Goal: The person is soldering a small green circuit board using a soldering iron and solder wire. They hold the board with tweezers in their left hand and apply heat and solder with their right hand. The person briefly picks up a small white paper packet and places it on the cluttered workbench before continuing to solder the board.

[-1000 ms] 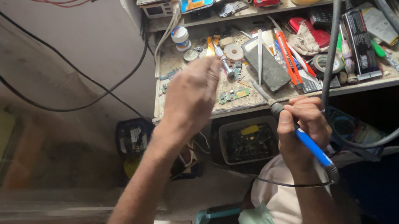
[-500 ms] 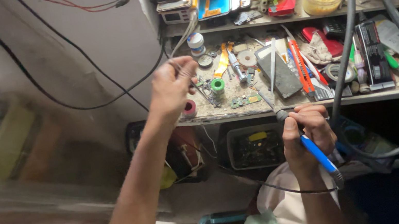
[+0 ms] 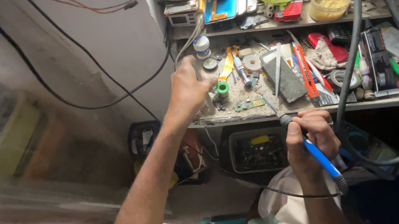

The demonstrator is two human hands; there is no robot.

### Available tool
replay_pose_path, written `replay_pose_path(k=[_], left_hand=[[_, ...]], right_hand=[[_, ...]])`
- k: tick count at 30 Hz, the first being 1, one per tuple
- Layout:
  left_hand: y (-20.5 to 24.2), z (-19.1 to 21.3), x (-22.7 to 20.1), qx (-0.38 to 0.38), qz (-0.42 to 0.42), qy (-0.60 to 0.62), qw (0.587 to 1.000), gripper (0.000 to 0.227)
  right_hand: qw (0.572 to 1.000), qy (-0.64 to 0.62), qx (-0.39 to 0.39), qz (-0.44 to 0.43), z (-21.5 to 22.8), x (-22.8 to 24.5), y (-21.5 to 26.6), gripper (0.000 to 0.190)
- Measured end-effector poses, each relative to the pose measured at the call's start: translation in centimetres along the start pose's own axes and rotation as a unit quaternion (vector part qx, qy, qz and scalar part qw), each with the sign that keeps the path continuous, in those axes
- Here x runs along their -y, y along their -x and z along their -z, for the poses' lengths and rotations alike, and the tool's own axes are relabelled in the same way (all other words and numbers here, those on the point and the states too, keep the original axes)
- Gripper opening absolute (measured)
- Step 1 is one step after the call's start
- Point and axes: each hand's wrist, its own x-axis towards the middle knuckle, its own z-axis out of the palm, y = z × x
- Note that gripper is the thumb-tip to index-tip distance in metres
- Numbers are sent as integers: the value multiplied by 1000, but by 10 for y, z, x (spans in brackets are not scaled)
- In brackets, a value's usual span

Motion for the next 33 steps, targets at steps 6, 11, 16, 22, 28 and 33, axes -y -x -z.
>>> replay_pose_path(k=[6, 11, 16, 22, 28, 33], left_hand=[[15, 9, -29, -24, 42, 61, 997, 97], [18, 17, -39, -5, 55, 96, 994, 39], [17, 16, -29, 65, 107, 185, 975, 22], [23, 26, -28, 133, 102, 406, 898, 51], [44, 24, -41, 204, 50, 388, 898, 63], [45, 27, -32, 151, -44, 128, 979, 61]], right_hand=[[1000, 12, 7, 1, 2, 1, 0, 11], [1000, 7, 9, -6, 3, -1, 1, 11], [1000, 3, 6, -4, 2, 0, 0, 11], [1000, 16, 9, -5, 3, -1, 0, 11], [1000, 11, 12, -4, 0, -1, 1, 11], [1000, -1, 12, -17, 0, -2, 3, 11]])
